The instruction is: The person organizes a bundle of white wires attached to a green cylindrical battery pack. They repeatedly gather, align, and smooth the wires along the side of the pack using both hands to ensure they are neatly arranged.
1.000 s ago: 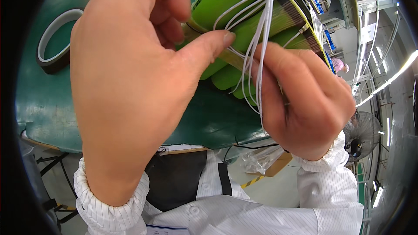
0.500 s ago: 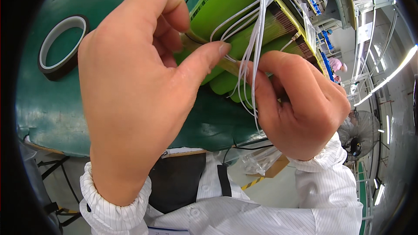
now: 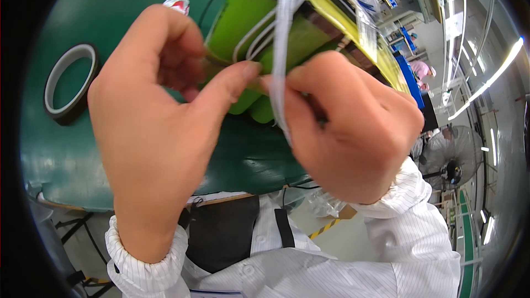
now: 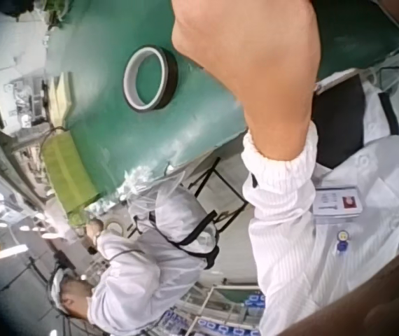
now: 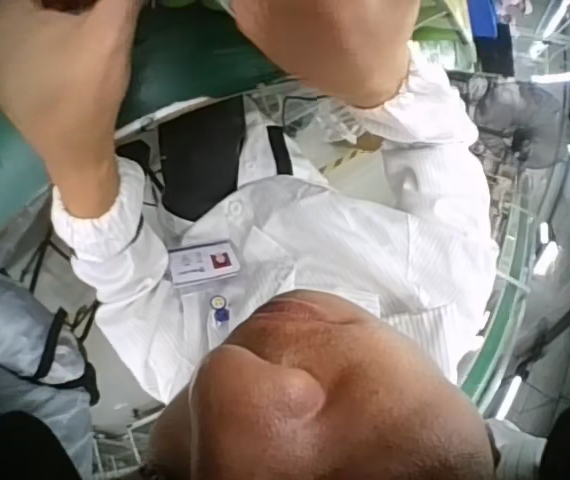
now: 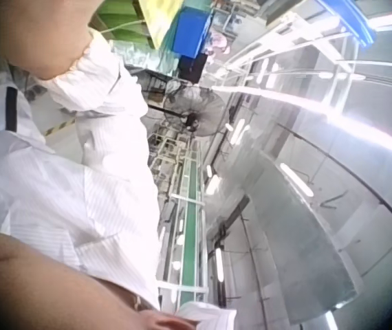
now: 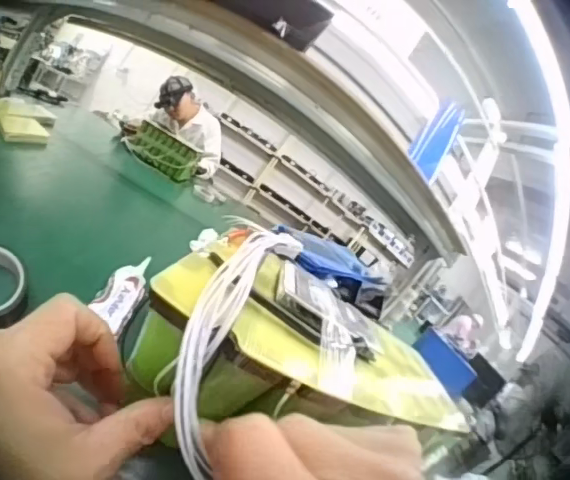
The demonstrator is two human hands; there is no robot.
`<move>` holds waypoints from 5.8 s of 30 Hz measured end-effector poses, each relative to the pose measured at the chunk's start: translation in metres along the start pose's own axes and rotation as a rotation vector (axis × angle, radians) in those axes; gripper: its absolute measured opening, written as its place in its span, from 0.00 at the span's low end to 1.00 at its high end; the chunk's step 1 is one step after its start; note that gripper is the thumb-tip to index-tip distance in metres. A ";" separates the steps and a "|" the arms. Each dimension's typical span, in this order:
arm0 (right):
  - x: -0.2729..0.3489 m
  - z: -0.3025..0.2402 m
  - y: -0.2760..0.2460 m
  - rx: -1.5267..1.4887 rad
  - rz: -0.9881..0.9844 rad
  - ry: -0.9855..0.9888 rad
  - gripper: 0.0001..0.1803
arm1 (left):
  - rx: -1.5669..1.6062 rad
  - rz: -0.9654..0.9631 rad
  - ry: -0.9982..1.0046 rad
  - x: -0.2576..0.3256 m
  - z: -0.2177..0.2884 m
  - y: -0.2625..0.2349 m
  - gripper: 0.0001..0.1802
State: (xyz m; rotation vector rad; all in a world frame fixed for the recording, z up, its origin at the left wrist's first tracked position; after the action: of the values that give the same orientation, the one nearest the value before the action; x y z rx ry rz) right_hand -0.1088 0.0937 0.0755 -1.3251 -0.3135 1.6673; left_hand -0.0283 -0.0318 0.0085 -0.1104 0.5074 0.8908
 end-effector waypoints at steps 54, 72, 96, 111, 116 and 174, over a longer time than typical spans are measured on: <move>0.113 0.087 -0.044 -0.005 -0.177 0.014 0.18 | -0.416 -0.194 0.481 0.039 0.060 -0.027 0.13; 0.108 0.091 -0.048 -0.363 0.030 0.047 0.11 | -0.235 -0.133 -0.157 0.024 0.037 -0.038 0.09; 0.101 0.079 -0.049 -0.419 -0.130 0.107 0.13 | 0.196 -0.083 -0.429 0.017 0.029 0.014 0.12; 0.106 0.077 -0.034 -0.286 0.097 0.219 0.10 | 0.269 -0.097 -0.354 0.019 0.021 0.011 0.10; 0.109 0.075 -0.032 -0.249 0.100 0.177 0.11 | 0.178 -0.001 -0.279 0.023 0.016 0.014 0.10; 0.106 0.069 -0.020 -0.207 0.054 0.199 0.10 | -0.137 0.187 0.001 0.032 0.002 0.026 0.10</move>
State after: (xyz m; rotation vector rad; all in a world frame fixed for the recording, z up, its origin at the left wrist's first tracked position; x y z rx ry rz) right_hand -0.1542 0.2104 0.0500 -1.6531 -0.3421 1.5636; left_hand -0.0303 0.0080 -0.0015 -0.1906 0.4619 1.1085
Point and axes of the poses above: each hand's wrist, its own x-axis away from the middle knuckle, its own y-axis out of the palm, z = x × y, the point moved 3 cm from there along -x, towards the middle knuckle, and after that the axes turned 11 degrees about x, right-handed, at the moved point
